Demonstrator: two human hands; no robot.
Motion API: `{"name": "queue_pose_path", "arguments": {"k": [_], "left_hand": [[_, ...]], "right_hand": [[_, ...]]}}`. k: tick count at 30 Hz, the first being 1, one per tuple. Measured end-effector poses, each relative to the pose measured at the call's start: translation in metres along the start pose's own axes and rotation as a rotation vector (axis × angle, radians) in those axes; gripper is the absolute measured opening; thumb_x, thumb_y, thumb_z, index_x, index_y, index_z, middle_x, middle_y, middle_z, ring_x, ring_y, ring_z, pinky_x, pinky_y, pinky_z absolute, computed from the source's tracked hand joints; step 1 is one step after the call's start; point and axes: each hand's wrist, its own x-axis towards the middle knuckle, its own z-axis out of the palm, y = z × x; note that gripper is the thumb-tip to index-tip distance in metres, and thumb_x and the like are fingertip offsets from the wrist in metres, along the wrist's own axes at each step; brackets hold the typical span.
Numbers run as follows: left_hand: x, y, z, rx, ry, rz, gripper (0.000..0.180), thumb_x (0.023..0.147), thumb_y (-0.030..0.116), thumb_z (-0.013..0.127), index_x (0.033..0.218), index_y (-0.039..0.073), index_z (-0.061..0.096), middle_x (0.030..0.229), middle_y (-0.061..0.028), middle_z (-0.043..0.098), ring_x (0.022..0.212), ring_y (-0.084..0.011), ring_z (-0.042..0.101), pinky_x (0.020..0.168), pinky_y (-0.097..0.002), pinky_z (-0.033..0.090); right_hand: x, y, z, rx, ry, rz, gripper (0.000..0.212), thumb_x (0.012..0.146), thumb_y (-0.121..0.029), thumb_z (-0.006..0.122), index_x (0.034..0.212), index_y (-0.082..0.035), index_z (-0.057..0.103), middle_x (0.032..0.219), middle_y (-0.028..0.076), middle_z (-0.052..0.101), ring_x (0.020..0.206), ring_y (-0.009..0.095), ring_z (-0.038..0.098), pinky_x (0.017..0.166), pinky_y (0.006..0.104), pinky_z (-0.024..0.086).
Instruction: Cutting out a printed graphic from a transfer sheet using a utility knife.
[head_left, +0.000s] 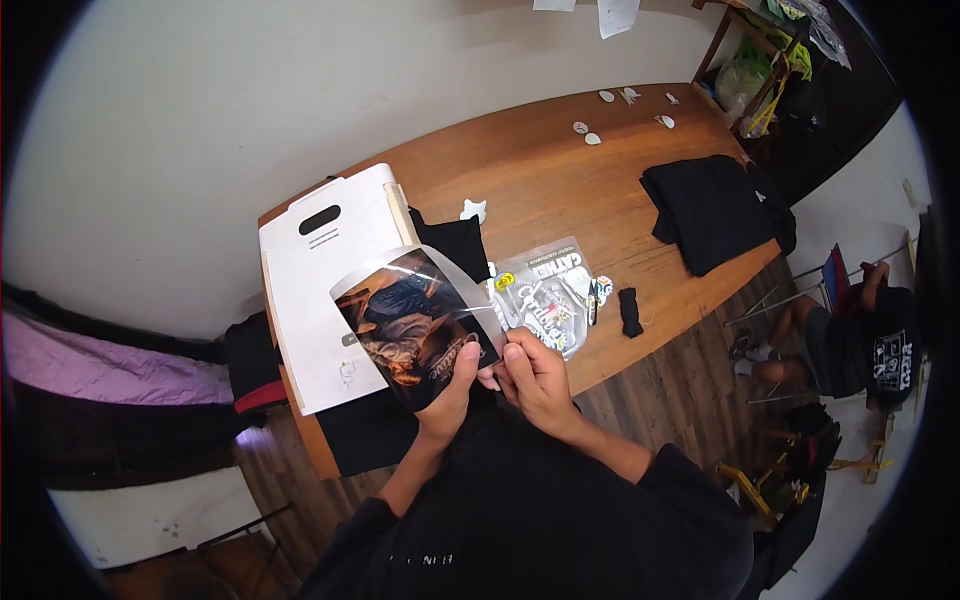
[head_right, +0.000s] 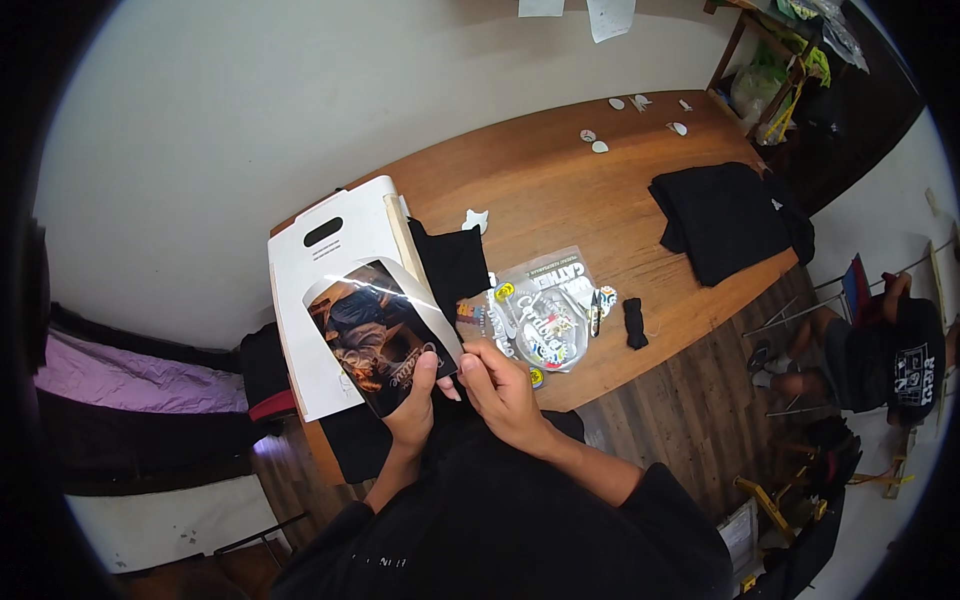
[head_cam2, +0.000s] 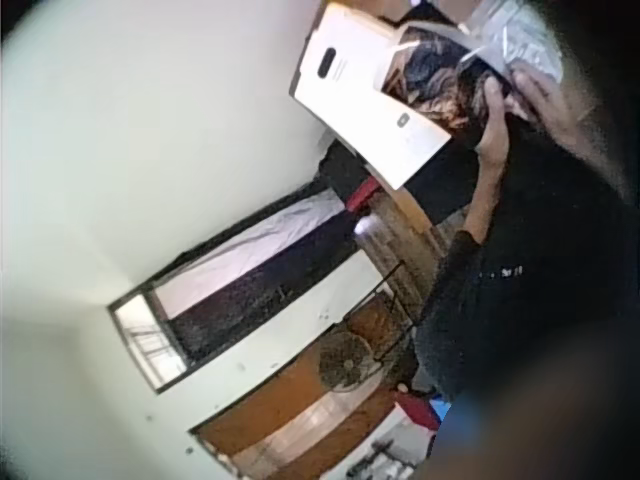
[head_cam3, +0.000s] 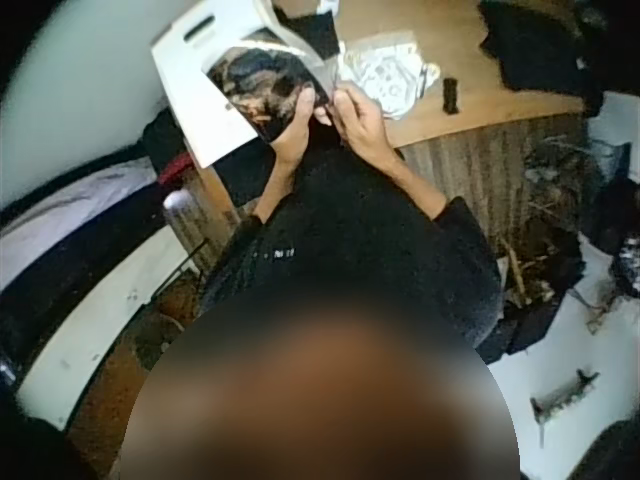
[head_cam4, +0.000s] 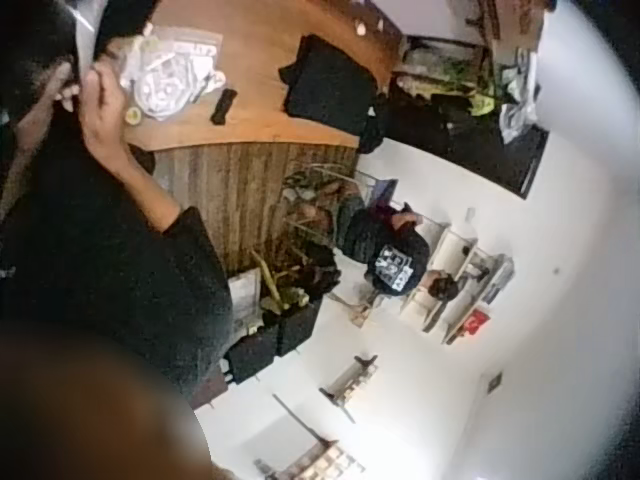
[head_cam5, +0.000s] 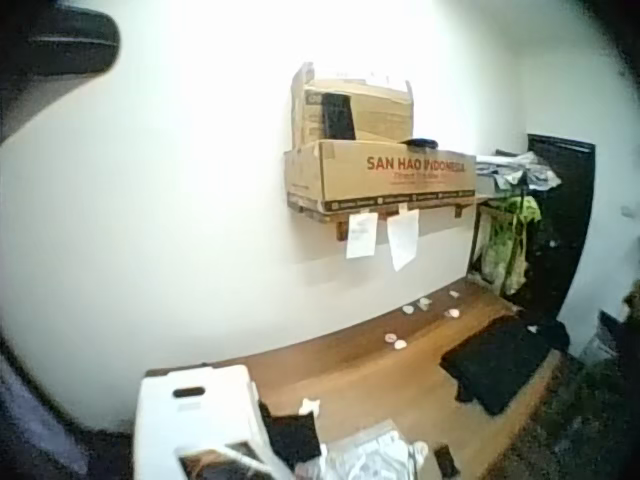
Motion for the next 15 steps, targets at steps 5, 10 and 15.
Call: {"name": "queue_pose_path", "arguments": {"k": [5, 10, 15], "left_hand": [[-0.001, -0.005, -0.004, 0.048, -0.031, 0.002, 0.018, 0.087, -0.004, 0.056, 0.104, -0.003, 0.052, 0.085, -0.0097, 0.059, 0.060, -0.0131, 0.057, 0.046, -0.0232, 0.051], [-0.002, -0.009, -0.007, 0.055, -0.100, 0.002, 0.017, 0.087, -0.004, 0.055, 0.104, -0.003, 0.052, 0.085, -0.0096, 0.059, 0.060, -0.0132, 0.057, 0.046, -0.0235, 0.051], [-0.004, -0.014, -0.012, 0.131, 0.016, -0.085, 0.015, 0.087, -0.003, 0.055, 0.102, -0.003, 0.053, 0.085, -0.0096, 0.059, 0.059, -0.0132, 0.057, 0.046, -0.0237, 0.051]], "right_hand": [[0.000, 0.001, 0.000, -0.059, -0.003, 0.063, 0.024, 0.100, -0.020, 0.036, 0.092, -0.001, 0.047, 0.061, -0.001, 0.046, 0.044, 0.001, 0.032, 0.040, 0.0168, 0.027], [-0.001, 0.001, -0.001, 0.036, 0.028, 0.124, 0.019, 0.098, -0.018, 0.044, 0.093, -0.001, 0.052, 0.063, -0.004, 0.045, 0.050, 0.001, 0.037, 0.044, 0.0182, 0.028], [-0.001, 0.000, -0.001, 0.057, 0.030, 0.040, 0.019, 0.098, -0.018, 0.044, 0.093, -0.001, 0.052, 0.061, -0.004, 0.044, 0.050, 0.001, 0.036, 0.044, 0.0186, 0.028]]}}
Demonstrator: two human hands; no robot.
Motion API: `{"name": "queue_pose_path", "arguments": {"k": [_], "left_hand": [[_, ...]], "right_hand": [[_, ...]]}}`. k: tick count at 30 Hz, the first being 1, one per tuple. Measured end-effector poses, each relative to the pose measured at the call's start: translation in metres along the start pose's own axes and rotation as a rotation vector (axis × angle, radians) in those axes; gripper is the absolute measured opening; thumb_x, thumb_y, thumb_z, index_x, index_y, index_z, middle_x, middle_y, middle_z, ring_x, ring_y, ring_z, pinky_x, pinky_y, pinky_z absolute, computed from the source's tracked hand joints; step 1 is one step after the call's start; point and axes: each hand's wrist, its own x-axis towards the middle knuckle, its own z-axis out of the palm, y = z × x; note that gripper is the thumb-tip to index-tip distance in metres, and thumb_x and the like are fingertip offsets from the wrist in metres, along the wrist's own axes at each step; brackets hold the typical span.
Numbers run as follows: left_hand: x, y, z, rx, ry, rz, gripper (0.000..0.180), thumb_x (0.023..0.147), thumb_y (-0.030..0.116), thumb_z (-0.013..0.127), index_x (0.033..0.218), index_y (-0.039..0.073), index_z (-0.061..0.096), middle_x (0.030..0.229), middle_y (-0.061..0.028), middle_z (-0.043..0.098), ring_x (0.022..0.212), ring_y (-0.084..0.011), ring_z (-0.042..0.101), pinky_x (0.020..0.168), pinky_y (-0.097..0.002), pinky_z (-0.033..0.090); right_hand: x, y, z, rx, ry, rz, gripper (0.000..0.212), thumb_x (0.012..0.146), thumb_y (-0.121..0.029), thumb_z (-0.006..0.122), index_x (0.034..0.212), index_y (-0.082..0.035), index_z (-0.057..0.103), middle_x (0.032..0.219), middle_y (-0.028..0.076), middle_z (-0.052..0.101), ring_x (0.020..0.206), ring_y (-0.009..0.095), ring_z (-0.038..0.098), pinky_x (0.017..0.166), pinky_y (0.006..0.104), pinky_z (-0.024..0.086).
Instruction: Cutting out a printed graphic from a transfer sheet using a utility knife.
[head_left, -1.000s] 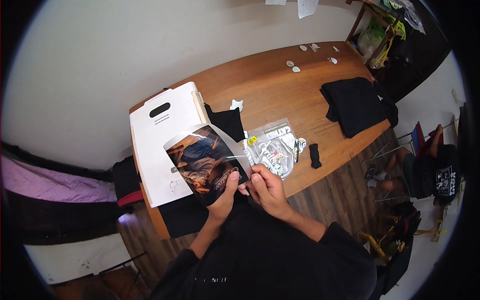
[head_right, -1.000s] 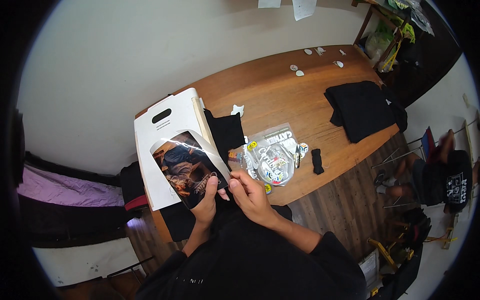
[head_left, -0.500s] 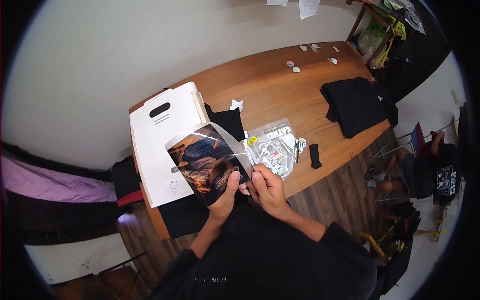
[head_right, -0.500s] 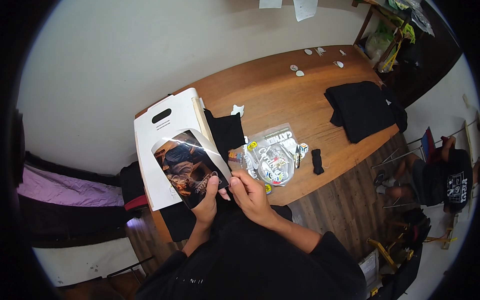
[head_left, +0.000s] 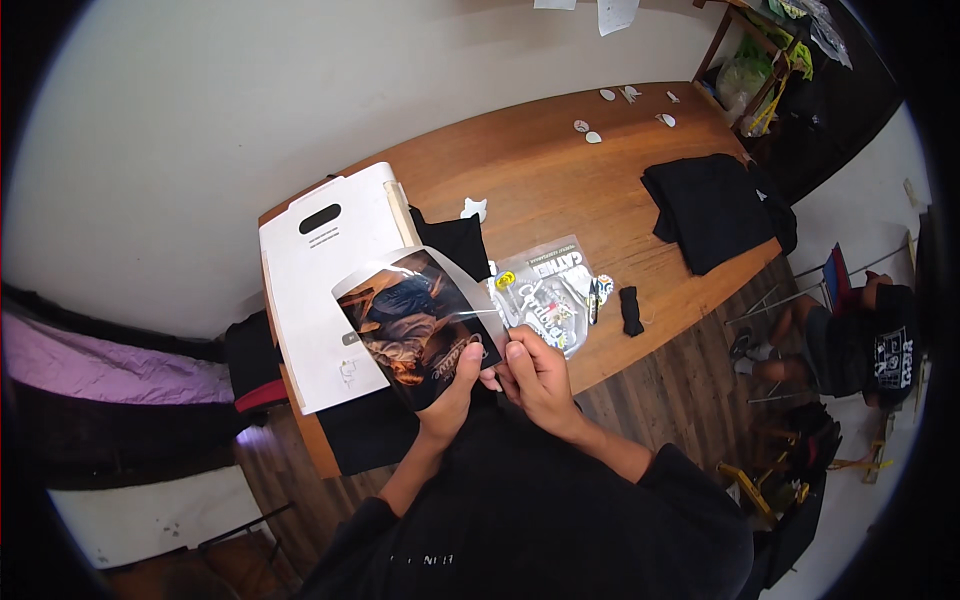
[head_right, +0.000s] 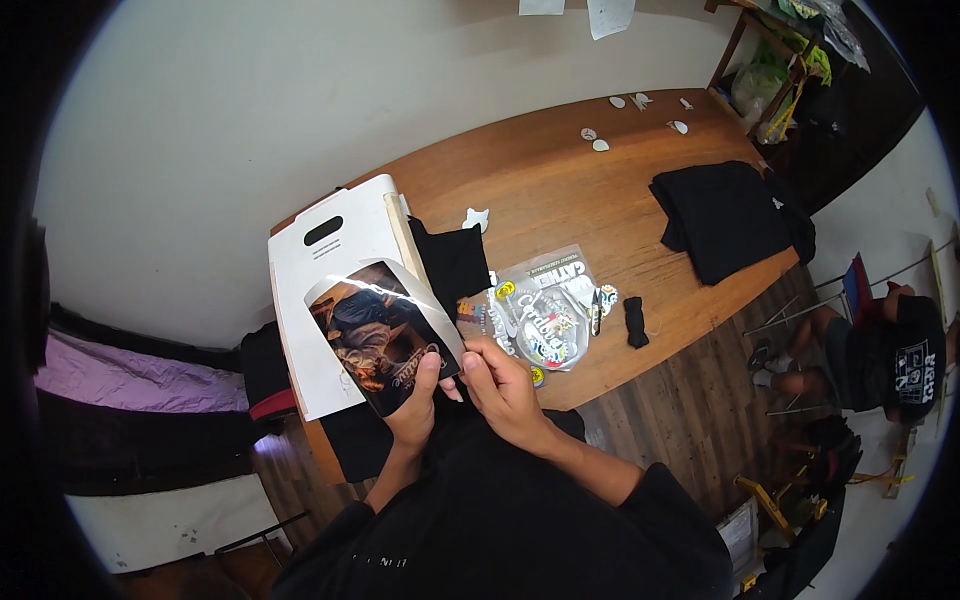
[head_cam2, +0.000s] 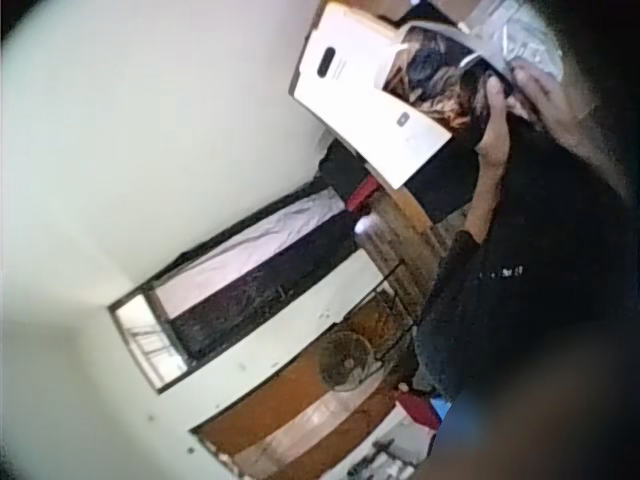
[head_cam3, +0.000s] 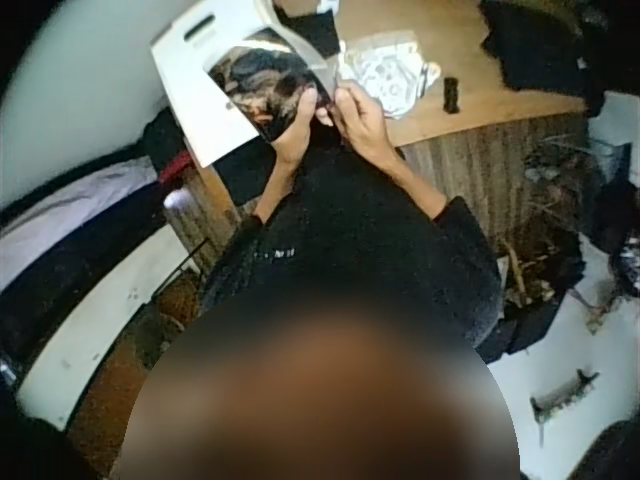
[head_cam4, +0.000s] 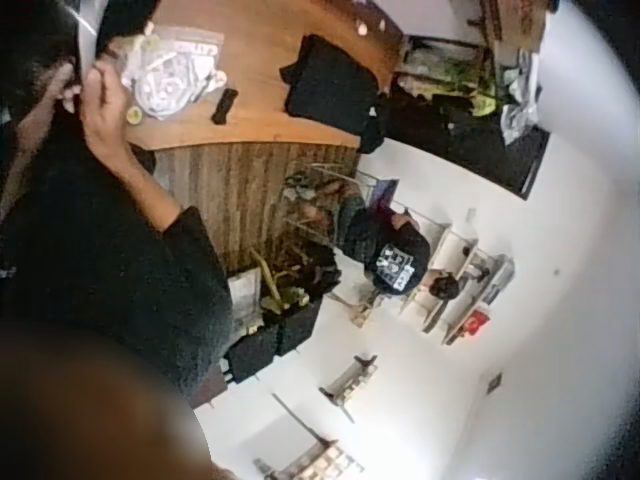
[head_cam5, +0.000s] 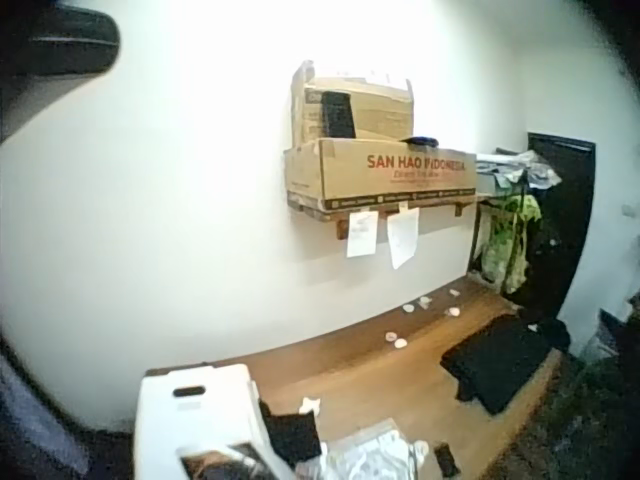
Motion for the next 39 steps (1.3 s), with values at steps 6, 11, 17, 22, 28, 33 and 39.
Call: {"name": "queue_pose_path", "arguments": {"k": [6, 11, 17, 22, 28, 33, 39], "left_hand": [[-0.003, 0.008, 0.006, -0.087, -0.002, -0.009, 0.016, 0.087, -0.004, 0.056, 0.102, -0.003, 0.053, 0.085, -0.0097, 0.059, 0.059, -0.0132, 0.057, 0.046, -0.0235, 0.051], [-0.003, 0.012, 0.007, -0.090, -0.023, 0.014, 0.021, 0.083, -0.005, 0.062, 0.103, -0.003, 0.055, 0.087, -0.0066, 0.060, 0.065, -0.0101, 0.058, 0.052, -0.0223, 0.052], [-0.005, 0.014, 0.007, -0.123, -0.056, -0.028, 0.020, 0.084, -0.005, 0.060, 0.103, -0.003, 0.054, 0.087, -0.0069, 0.060, 0.062, -0.0106, 0.058, 0.052, -0.0225, 0.052], [-0.005, 0.015, 0.007, -0.128, -0.123, -0.013, 0.020, 0.084, -0.005, 0.060, 0.104, -0.003, 0.054, 0.086, -0.0069, 0.059, 0.062, -0.0106, 0.058, 0.052, -0.0228, 0.052], [-0.005, 0.018, 0.009, -0.155, -0.137, -0.006, 0.021, 0.084, -0.006, 0.060, 0.104, -0.003, 0.054, 0.086, -0.0072, 0.059, 0.062, -0.0111, 0.059, 0.052, -0.0229, 0.052], [-0.005, 0.017, 0.009, -0.158, -0.043, -0.010, 0.021, 0.084, -0.005, 0.060, 0.104, -0.003, 0.054, 0.087, -0.0073, 0.059, 0.061, -0.0113, 0.059, 0.051, -0.0231, 0.052], [-0.005, 0.015, 0.007, -0.143, -0.026, -0.048, 0.022, 0.084, -0.005, 0.061, 0.104, -0.003, 0.053, 0.087, -0.0074, 0.059, 0.062, -0.0114, 0.059, 0.051, -0.0230, 0.053]], "right_hand": [[0.001, -0.002, 0.001, -0.108, -0.019, -0.051, 0.024, 0.100, -0.021, 0.036, 0.089, -0.003, 0.046, 0.058, -0.003, 0.041, 0.043, 0.001, 0.032, 0.040, 0.0171, 0.026], [0.001, -0.002, 0.002, -0.117, -0.005, 0.028, 0.024, 0.100, -0.022, 0.036, 0.089, -0.003, 0.046, 0.057, -0.003, 0.040, 0.043, 0.002, 0.032, 0.039, 0.0173, 0.025], [0.001, -0.003, 0.002, -0.070, -0.002, 0.034, 0.024, 0.100, -0.022, 0.036, 0.090, -0.003, 0.047, 0.059, -0.003, 0.041, 0.043, 0.001, 0.032, 0.040, 0.0171, 0.026], [0.001, -0.004, 0.001, -0.117, -0.019, 0.016, 0.024, 0.100, -0.022, 0.036, 0.090, -0.002, 0.047, 0.059, -0.003, 0.042, 0.044, 0.001, 0.032, 0.040, 0.0169, 0.026], [-0.001, -0.003, 0.000, -0.097, -0.016, 0.019, 0.023, 0.100, -0.021, 0.036, 0.091, -0.002, 0.047, 0.060, -0.003, 0.042, 0.044, 0.001, 0.033, 0.040, 0.0167, 0.025], [-0.002, -0.003, -0.001, -0.019, 0.000, -0.042, 0.019, 0.097, -0.018, 0.046, 0.094, -0.001, 0.053, 0.066, -0.004, 0.046, 0.053, 0.000, 0.037, 0.046, 0.0178, 0.029], [0.001, -0.001, 0.002, -0.075, 0.008, -0.077, 0.021, 0.099, -0.019, 0.040, 0.090, -0.002, 0.049, 0.059, -0.004, 0.043, 0.045, 0.001, 0.034, 0.041, 0.0174, 0.026]]}}
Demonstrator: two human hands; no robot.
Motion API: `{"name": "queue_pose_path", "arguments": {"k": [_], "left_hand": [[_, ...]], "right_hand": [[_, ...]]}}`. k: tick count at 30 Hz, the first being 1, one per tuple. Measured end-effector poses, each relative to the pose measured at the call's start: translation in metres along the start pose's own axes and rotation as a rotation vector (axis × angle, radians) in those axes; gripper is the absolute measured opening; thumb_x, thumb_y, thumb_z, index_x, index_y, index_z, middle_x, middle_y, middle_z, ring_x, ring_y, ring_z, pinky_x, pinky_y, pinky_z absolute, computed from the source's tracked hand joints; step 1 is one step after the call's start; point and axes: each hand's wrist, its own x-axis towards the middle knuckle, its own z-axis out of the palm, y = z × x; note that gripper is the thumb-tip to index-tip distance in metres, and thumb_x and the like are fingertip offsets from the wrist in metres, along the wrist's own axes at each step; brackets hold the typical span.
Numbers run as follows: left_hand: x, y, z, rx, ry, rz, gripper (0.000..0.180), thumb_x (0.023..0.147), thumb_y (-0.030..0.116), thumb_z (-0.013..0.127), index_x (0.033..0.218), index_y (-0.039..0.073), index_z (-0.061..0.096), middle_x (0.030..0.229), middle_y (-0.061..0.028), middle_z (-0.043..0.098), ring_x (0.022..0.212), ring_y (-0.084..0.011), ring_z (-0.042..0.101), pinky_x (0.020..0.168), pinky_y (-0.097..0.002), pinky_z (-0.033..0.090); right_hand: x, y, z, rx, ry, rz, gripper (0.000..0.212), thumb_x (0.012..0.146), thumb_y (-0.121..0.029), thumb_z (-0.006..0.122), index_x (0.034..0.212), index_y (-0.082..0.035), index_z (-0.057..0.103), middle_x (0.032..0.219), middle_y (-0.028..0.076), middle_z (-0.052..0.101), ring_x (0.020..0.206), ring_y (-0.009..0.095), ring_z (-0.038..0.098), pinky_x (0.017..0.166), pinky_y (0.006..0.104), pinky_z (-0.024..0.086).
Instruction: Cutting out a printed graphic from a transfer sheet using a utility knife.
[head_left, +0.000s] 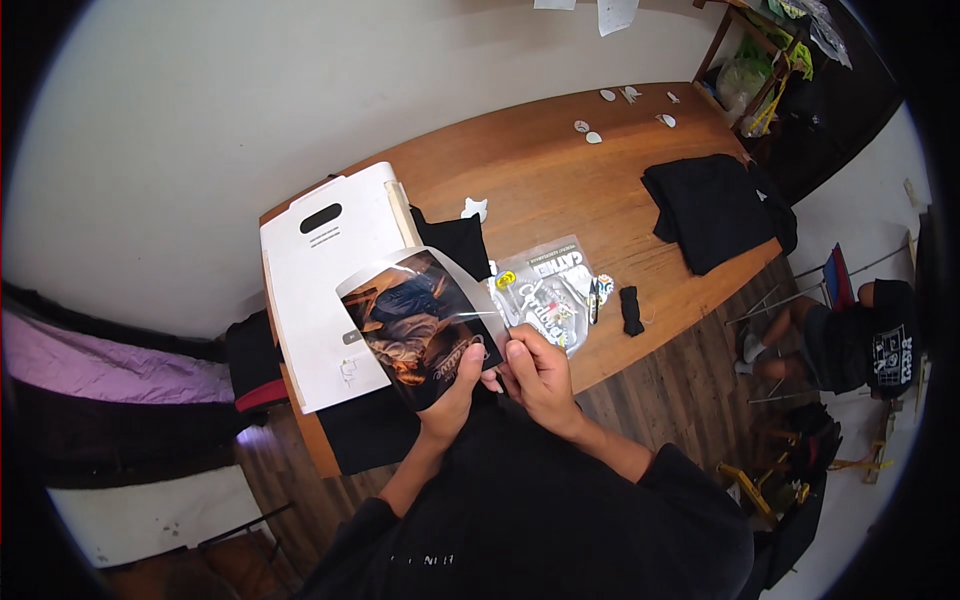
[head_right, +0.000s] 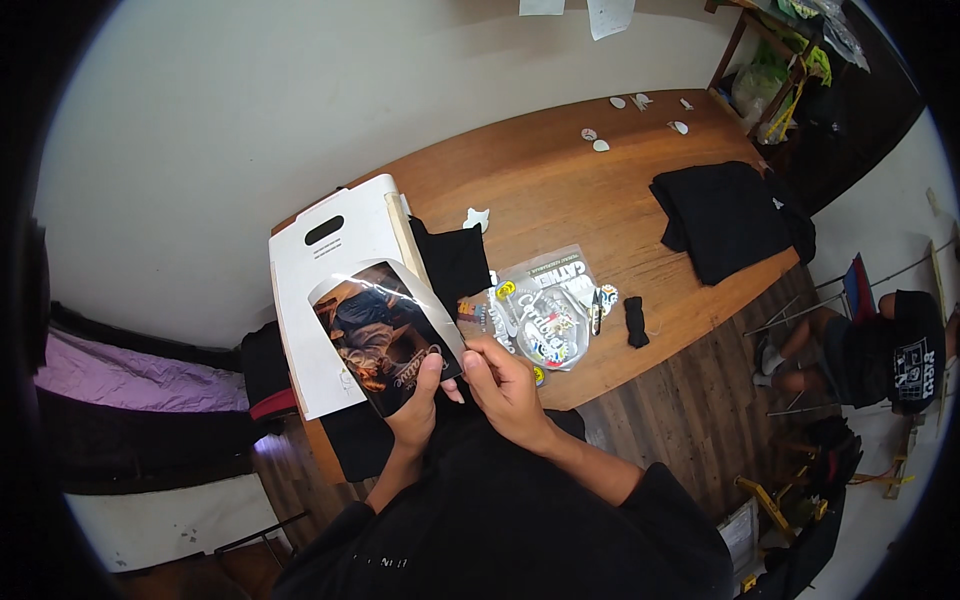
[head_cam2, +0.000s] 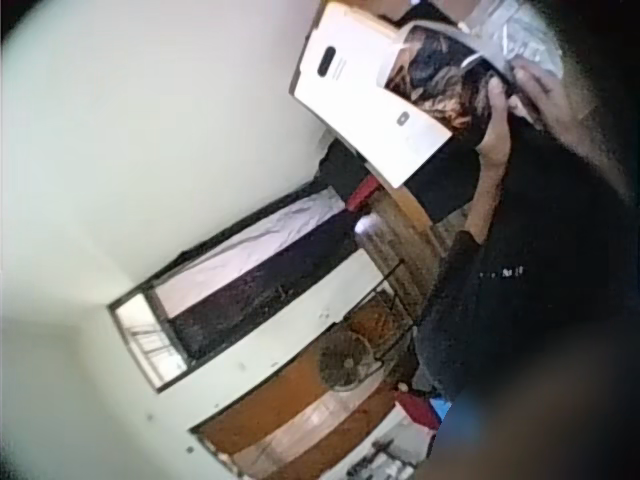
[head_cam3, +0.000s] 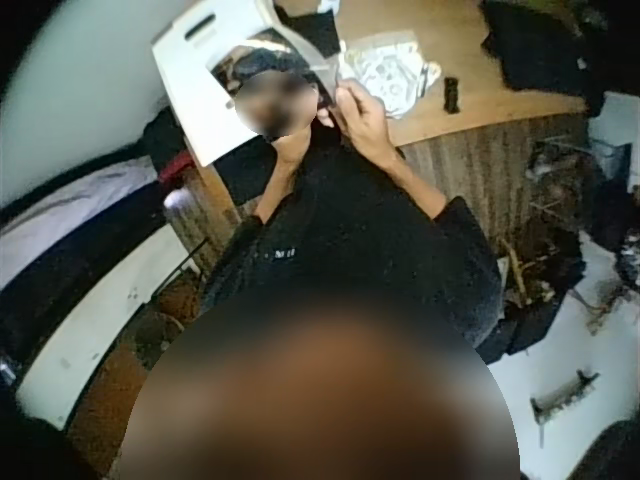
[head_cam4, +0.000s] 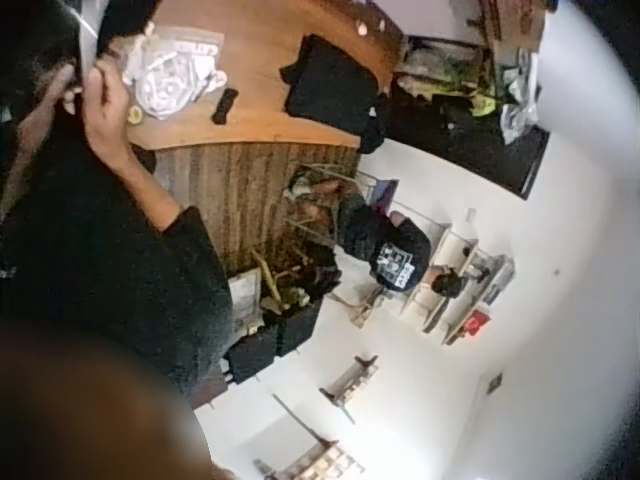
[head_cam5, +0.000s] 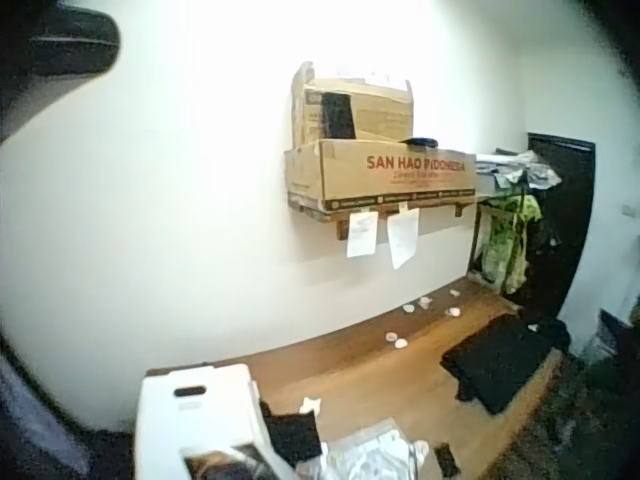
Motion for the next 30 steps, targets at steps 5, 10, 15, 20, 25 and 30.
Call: {"name": "queue_pose_path", "arguments": {"k": [5, 10, 15, 20, 25, 30], "left_hand": [[0.001, -0.001, 0.000, 0.012, -0.002, 0.007, 0.023, 0.084, -0.006, 0.061, 0.105, -0.003, 0.053, 0.087, -0.0078, 0.059, 0.062, -0.0115, 0.059, 0.051, -0.0232, 0.053], [0.002, 0.000, 0.000, 0.009, -0.111, 0.062, 0.018, 0.086, -0.004, 0.057, 0.103, -0.003, 0.053, 0.085, -0.0094, 0.059, 0.059, -0.0133, 0.057, 0.047, -0.0232, 0.050], [0.004, 0.002, 0.002, 0.040, -0.021, 0.064, 0.018, 0.086, -0.003, 0.057, 0.104, -0.003, 0.052, 0.086, -0.0099, 0.059, 0.058, -0.0139, 0.057, 0.045, -0.0236, 0.051], [0.005, 0.009, 0.009, -0.040, -0.040, 0.107, 0.020, 0.084, -0.005, 0.060, 0.103, -0.003, 0.054, 0.087, -0.0076, 0.059, 0.060, -0.0117, 0.058, 0.050, -0.0238, 0.052], [0.006, 0.013, 0.012, -0.099, -0.126, 0.081, 0.015, 0.086, -0.002, 0.060, 0.100, -0.002, 0.055, 0.083, -0.0072, 0.059, 0.059, -0.0128, 0.059, 0.049, -0.0243, 0.052], [0.006, 0.009, 0.010, -0.059, -0.053, 0.096, 0.017, 0.086, -0.001, 0.059, 0.102, -0.001, 0.053, 0.083, -0.0083, 0.059, 0.058, -0.0133, 0.057, 0.046, -0.0236, 0.051]], "right_hand": [[0.001, 0.001, 0.000, -0.014, 0.002, 0.095, 0.023, 0.100, -0.020, 0.038, 0.087, -0.003, 0.047, 0.059, -0.003, 0.042, 0.043, 0.001, 0.032, 0.040, 0.0170, 0.025], [-0.001, 0.000, -0.002, 0.098, 0.003, 0.139, 0.019, 0.098, -0.017, 0.044, 0.093, -0.001, 0.053, 0.065, -0.004, 0.045, 0.051, 0.000, 0.036, 0.046, 0.0176, 0.029], [0.000, 0.001, -0.004, 0.095, -0.024, 0.051, 0.019, 0.097, -0.017, 0.045, 0.094, 0.000, 0.053, 0.065, -0.004, 0.046, 0.053, 0.000, 0.037, 0.047, 0.0179, 0.030], [0.001, 0.003, -0.005, 0.021, -0.010, 0.103, 0.019, 0.097, -0.017, 0.047, 0.097, 0.001, 0.054, 0.066, -0.003, 0.048, 0.054, 0.001, 0.039, 0.048, 0.0182, 0.031], [0.001, 0.006, -0.006, -0.017, -0.006, 0.089, 0.019, 0.096, -0.017, 0.047, 0.095, 0.001, 0.054, 0.065, -0.003, 0.048, 0.054, 0.001, 0.040, 0.048, 0.0189, 0.033], [0.001, 0.004, -0.005, 0.045, 0.002, 0.023, 0.018, 0.097, -0.017, 0.047, 0.093, 0.000, 0.053, 0.063, -0.003, 0.047, 0.053, 0.001, 0.039, 0.048, 0.0189, 0.032]]}}
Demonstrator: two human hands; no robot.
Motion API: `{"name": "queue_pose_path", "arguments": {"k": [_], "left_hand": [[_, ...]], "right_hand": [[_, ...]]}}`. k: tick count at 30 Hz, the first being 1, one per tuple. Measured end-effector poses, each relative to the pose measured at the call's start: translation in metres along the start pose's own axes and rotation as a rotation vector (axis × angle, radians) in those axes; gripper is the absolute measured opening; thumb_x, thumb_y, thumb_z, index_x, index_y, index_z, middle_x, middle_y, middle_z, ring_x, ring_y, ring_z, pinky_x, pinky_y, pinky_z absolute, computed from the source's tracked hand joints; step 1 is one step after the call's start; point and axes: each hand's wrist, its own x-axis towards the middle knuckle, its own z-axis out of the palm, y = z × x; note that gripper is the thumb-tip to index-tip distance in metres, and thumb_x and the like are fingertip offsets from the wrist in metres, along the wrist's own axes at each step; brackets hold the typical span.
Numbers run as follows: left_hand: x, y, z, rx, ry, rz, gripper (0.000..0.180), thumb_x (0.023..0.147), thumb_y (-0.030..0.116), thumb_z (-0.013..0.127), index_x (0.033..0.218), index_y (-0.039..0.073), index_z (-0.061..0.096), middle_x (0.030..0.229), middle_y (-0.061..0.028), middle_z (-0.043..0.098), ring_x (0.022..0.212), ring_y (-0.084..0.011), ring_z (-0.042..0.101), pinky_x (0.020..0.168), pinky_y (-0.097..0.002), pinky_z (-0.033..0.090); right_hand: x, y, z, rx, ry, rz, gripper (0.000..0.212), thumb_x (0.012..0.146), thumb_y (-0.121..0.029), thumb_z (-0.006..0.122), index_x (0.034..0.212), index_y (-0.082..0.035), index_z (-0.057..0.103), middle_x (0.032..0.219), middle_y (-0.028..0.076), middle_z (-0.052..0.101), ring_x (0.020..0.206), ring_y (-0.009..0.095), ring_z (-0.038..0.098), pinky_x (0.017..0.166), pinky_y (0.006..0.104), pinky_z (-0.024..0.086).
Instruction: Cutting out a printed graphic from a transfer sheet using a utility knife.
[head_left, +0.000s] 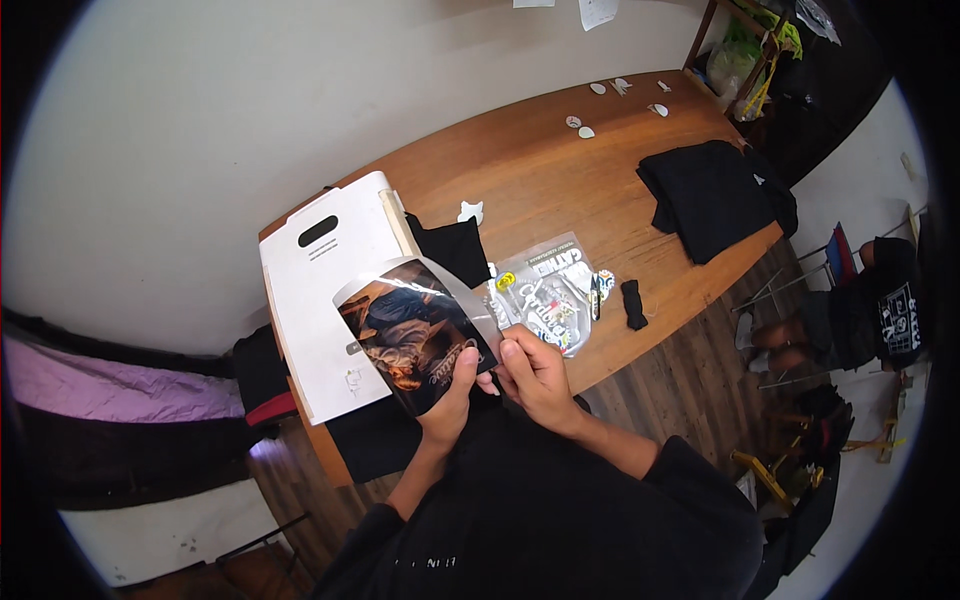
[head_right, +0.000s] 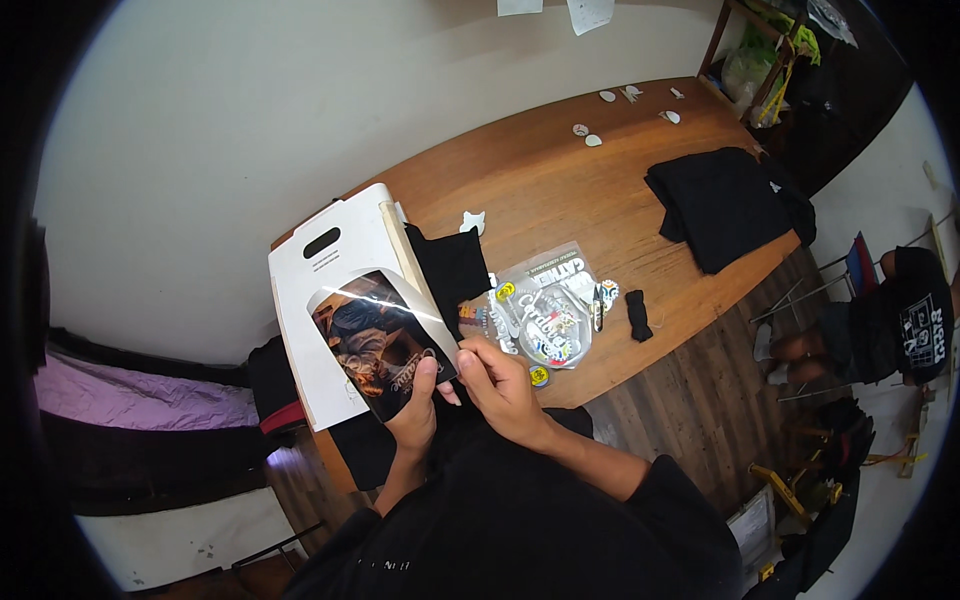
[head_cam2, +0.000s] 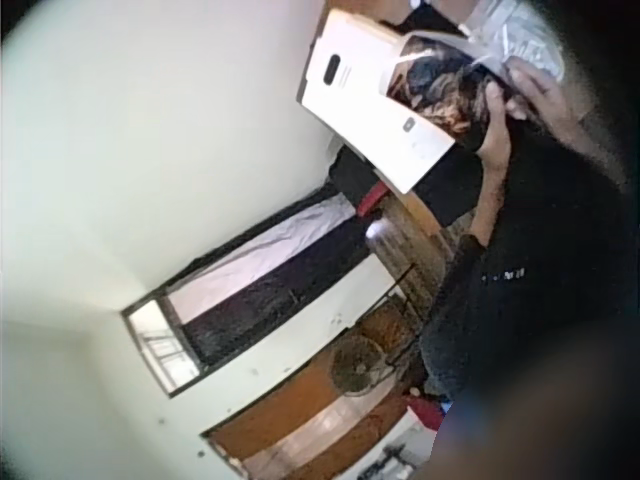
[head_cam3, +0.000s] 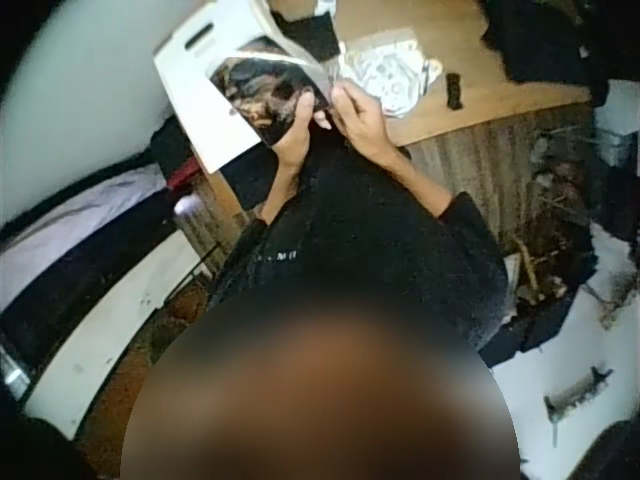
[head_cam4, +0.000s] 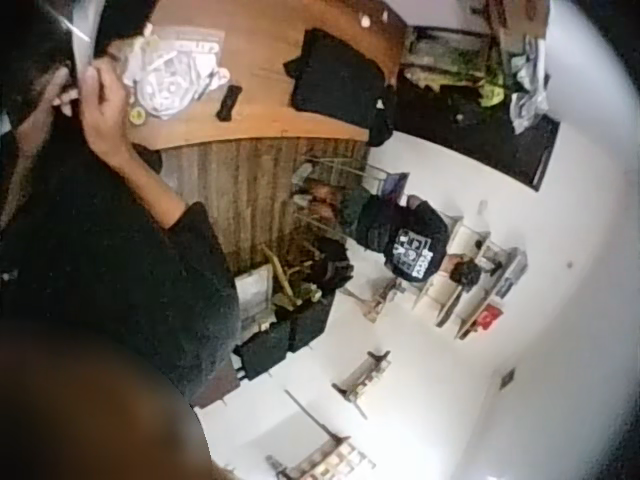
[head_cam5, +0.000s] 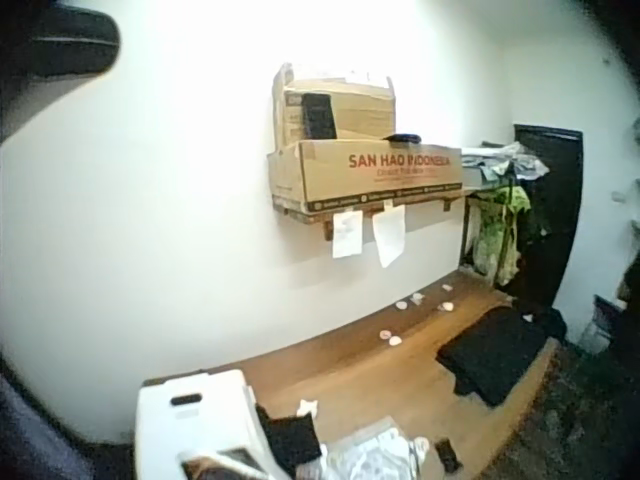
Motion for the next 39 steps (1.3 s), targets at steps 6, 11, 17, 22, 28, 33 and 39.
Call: {"name": "queue_pose_path", "arguments": {"k": [6, 11, 17, 22, 28, 33, 39], "left_hand": [[0.000, -0.002, -0.002, 0.035, -0.009, -0.016, 0.023, 0.085, -0.003, 0.058, 0.106, -0.002, 0.050, 0.085, -0.0096, 0.058, 0.057, -0.0132, 0.056, 0.042, -0.0227, 0.049], [-0.001, 0.000, 0.003, -0.007, 0.020, 0.016, 0.017, 0.085, -0.004, 0.059, 0.102, -0.002, 0.054, 0.085, -0.0077, 0.059, 0.059, -0.0128, 0.058, 0.048, -0.0244, 0.052], [-0.001, 0.002, 0.006, 0.002, 0.022, 0.005, 0.016, 0.086, -0.004, 0.059, 0.101, -0.002, 0.054, 0.084, -0.0076, 0.059, 0.059, -0.0130, 0.058, 0.048, -0.0246, 0.052], [-0.002, 0.004, 0.010, -0.020, -0.085, -0.001, 0.014, 0.086, -0.001, 0.059, 0.100, -0.002, 0.055, 0.083, -0.0076, 0.059, 0.059, -0.0131, 0.058, 0.049, -0.0247, 0.052], [-0.007, 0.002, 0.018, 0.010, -0.032, -0.071, 0.012, 0.087, 0.001, 0.058, 0.099, -0.002, 0.055, 0.082, -0.0076, 0.059, 0.060, -0.0128, 0.058, 0.050, -0.0248, 0.052], [-0.014, -0.006, 0.027, 0.067, 0.067, -0.088, 0.011, 0.088, 0.001, 0.058, 0.098, -0.002, 0.056, 0.081, -0.0077, 0.059, 0.060, -0.0129, 0.058, 0.050, -0.0246, 0.051], [-0.018, -0.017, 0.045, 0.132, 0.080, -0.105, 0.015, 0.088, 0.001, 0.057, 0.102, -0.002, 0.054, 0.082, -0.0086, 0.059, 0.057, -0.0128, 0.056, 0.045, -0.0233, 0.049]], "right_hand": [[0.000, -0.003, 0.000, 0.054, -0.011, 0.015, 0.019, 0.097, -0.017, 0.046, 0.094, 0.000, 0.053, 0.063, -0.004, 0.046, 0.053, 0.000, 0.038, 0.047, 0.0184, 0.031], [0.000, -0.002, -0.001, -0.016, -0.007, 0.084, 0.018, 0.097, -0.017, 0.046, 0.094, 0.000, 0.053, 0.063, -0.004, 0.046, 0.053, 0.001, 0.039, 0.048, 0.0187, 0.031], [-0.001, -0.002, -0.003, -0.047, -0.007, 0.077, 0.017, 0.096, -0.016, 0.047, 0.094, 0.000, 0.054, 0.063, -0.004, 0.045, 0.055, 0.001, 0.039, 0.048, 0.0192, 0.032], [-0.002, -0.004, -0.005, -0.089, 0.005, 0.061, 0.018, 0.096, -0.015, 0.047, 0.093, 0.000, 0.055, 0.063, -0.004, 0.045, 0.055, 0.001, 0.038, 0.049, 0.0197, 0.032], [-0.003, -0.007, -0.011, -0.049, 0.029, 0.050, 0.018, 0.095, -0.015, 0.048, 0.091, 0.001, 0.056, 0.063, -0.003, 0.045, 0.057, 0.001, 0.038, 0.049, 0.0204, 0.032], [-0.005, -0.009, -0.026, -0.005, 0.003, 0.000, 0.017, 0.095, -0.014, 0.048, 0.090, 0.001, 0.056, 0.064, -0.003, 0.045, 0.057, 0.001, 0.038, 0.049, 0.0203, 0.032], [-0.006, -0.016, -0.049, 0.107, -0.019, 0.048, 0.017, 0.095, -0.014, 0.047, 0.090, 0.000, 0.055, 0.063, -0.003, 0.046, 0.056, 0.002, 0.039, 0.050, 0.0204, 0.033]]}}
